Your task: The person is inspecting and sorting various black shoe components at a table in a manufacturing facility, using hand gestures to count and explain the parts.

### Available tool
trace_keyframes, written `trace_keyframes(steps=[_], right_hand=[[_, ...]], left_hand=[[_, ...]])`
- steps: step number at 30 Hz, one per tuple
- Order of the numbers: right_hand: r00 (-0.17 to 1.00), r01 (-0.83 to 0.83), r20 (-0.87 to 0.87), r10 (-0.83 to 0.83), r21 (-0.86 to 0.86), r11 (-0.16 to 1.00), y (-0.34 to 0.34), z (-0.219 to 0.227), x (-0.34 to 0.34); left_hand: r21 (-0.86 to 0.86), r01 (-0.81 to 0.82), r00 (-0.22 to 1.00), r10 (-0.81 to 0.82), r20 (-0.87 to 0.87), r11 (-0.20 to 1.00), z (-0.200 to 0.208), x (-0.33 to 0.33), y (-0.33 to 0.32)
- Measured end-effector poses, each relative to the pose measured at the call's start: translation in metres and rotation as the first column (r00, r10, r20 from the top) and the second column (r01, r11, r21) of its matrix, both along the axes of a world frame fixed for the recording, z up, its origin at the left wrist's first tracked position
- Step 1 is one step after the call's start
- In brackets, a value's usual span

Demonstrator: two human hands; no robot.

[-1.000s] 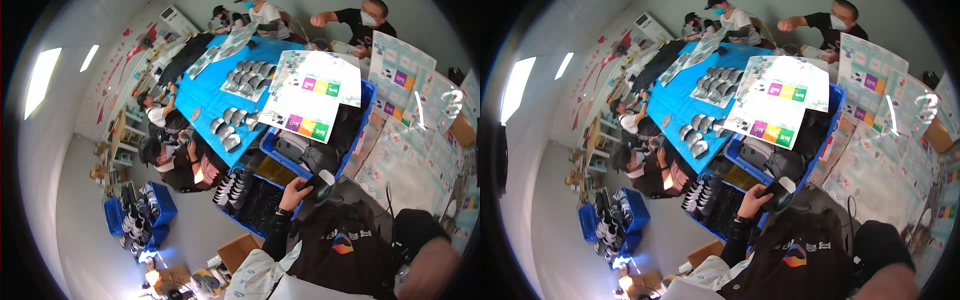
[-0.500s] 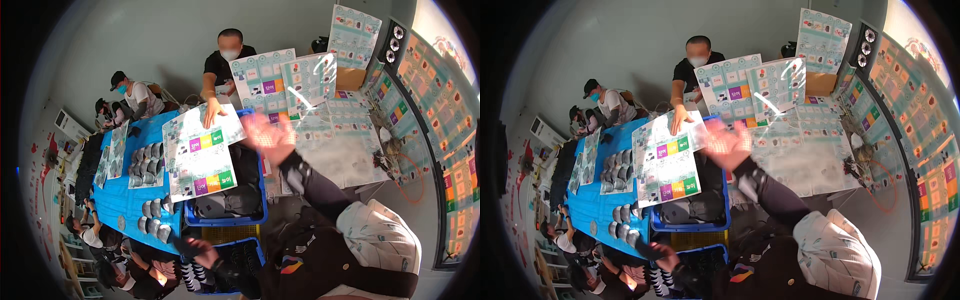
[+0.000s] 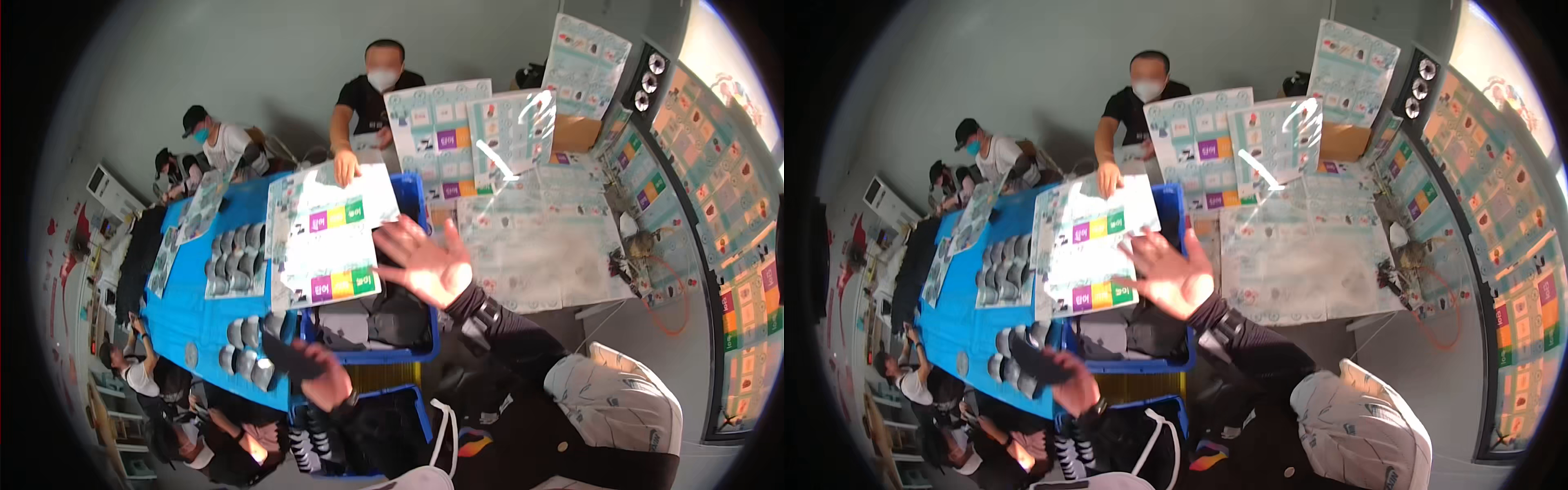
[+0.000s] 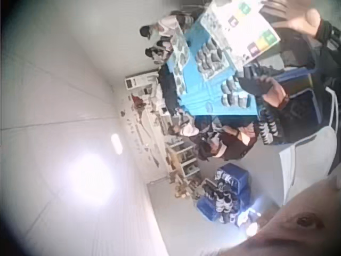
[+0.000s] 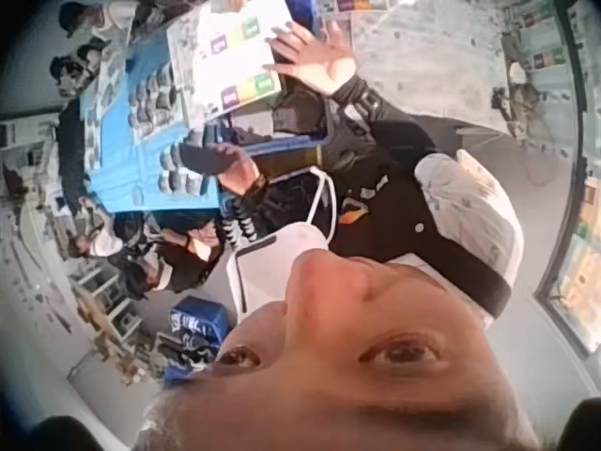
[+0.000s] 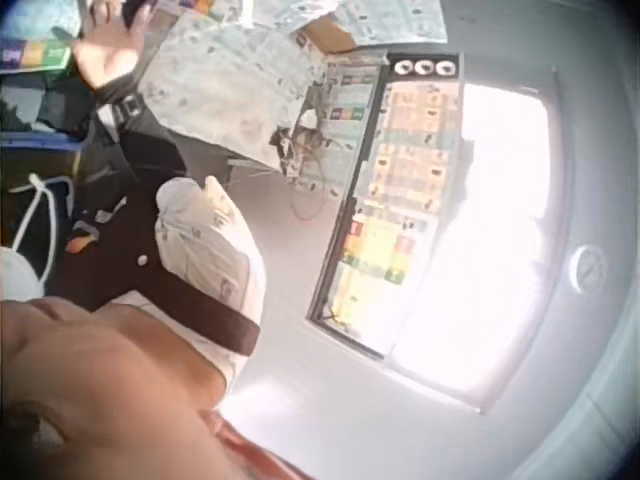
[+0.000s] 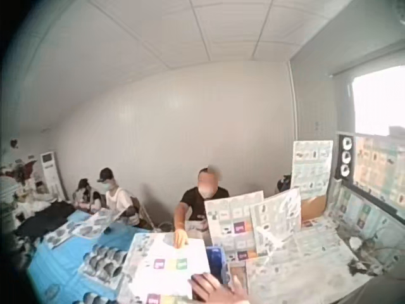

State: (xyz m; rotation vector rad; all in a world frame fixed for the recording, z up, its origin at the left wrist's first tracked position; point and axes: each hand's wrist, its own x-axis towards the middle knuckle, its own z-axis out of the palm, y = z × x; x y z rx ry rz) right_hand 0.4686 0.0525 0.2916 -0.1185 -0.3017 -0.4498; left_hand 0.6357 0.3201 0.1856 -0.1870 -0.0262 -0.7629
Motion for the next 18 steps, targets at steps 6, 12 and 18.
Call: trace_keyframes(steps=[6, 12, 18], right_hand=[[0.894, -0.447, -0.356, 0.270, -0.693, 0.566, -0.035, 0.035, 0.066], [0.862, -0.434, 0.173, 0.477, -0.234, 0.870, 0.088, 0.091, 0.146], [0.936, -0.332, 0.114, 0.334, -0.038, 0.943, 0.084, 0.074, 0.110]], left_hand=[[0.398, -0.213, 0.974, 0.161, 0.160, 0.892, -0.010, -0.034, 0.033], [0.000, -0.271, 0.959, 0.270, -0.081, 0.963, -0.005, -0.072, 0.073], [-0.171, -0.499, 0.863, 0.506, -0.007, 0.850, 0.041, -0.064, 0.090]])
